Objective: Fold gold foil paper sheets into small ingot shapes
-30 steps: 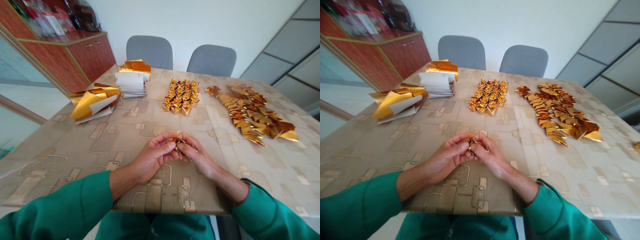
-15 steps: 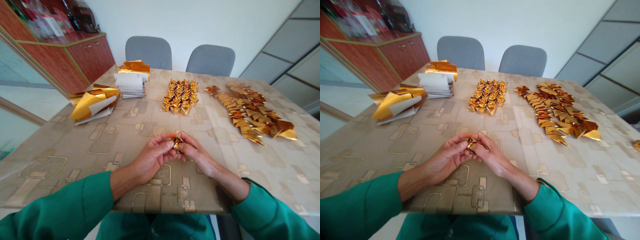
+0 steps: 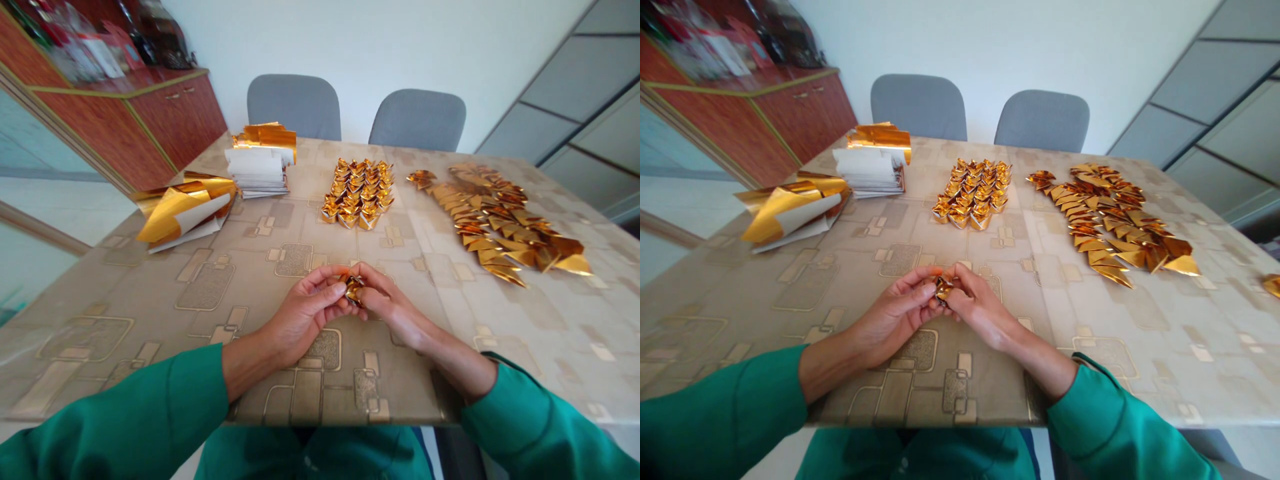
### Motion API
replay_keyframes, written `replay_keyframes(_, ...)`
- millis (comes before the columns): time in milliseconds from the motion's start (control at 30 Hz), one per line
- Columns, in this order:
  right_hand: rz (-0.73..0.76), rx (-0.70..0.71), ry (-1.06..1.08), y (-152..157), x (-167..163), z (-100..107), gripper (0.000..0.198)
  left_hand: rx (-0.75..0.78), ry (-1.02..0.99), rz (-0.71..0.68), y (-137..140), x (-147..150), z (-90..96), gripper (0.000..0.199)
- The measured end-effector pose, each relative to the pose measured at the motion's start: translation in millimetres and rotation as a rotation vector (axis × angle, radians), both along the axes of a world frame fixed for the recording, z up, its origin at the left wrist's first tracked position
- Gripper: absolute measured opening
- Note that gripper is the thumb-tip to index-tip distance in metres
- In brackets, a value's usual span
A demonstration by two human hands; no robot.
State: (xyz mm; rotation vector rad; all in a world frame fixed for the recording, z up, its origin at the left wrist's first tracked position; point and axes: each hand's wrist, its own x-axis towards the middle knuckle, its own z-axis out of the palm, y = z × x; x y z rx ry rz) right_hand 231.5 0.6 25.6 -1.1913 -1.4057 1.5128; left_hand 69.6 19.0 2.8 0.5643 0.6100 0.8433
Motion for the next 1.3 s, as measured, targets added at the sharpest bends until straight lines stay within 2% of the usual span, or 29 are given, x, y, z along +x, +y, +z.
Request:
replay_keyframes(267,-0.016,0.047,-0.049,-1,0,-4,0.012,0.012,-0.005,0.023,2,1,-2.7,0.026)
replay_keyframes(367,-0.014,0.076,-0.114,-1,2,-4,0.031,-0.024,-0.039,0.062,4,0,-1.6,0.031)
replay_keyframes(433,-0.032,0.147,-0.170,0,2,-4,0.046,-0.063,-0.051,0.097,6,0,-0.6,0.033)
replay_keyframes(500,-0.080,0.252,-0.228,1,1,-6,0.052,-0.096,-0.061,0.129,8,-1,0.0,0.029)
replay_keyframes(600,-0.163,0.398,-0.316,5,0,-11,0.039,-0.116,-0.066,0.148,11,-1,0.0,0.026)
replay_keyframes(700,-0.187,0.458,-0.336,8,-1,-14,0.022,-0.089,-0.023,0.155,11,-1,-0.7,0.027)
replay_keyframes(933,-0.173,0.500,-0.279,13,8,-14,0.019,0.116,0.162,0.083,10,-2,-3.1,0.032)
replay_keyframes(1100,-0.174,0.542,-0.388,35,40,-13,0.019,0.159,0.278,0.055,9,-4,-3.0,0.041)
replay_keyframes(1233,-0.336,0.604,-0.638,67,93,-14,0.020,0.174,0.291,0.032,9,-5,-3.2,0.031)
replay_keyframes(1300,-0.351,0.596,-0.783,82,116,-17,0.020,0.190,0.304,0.022,10,-5,-3.6,0.026)
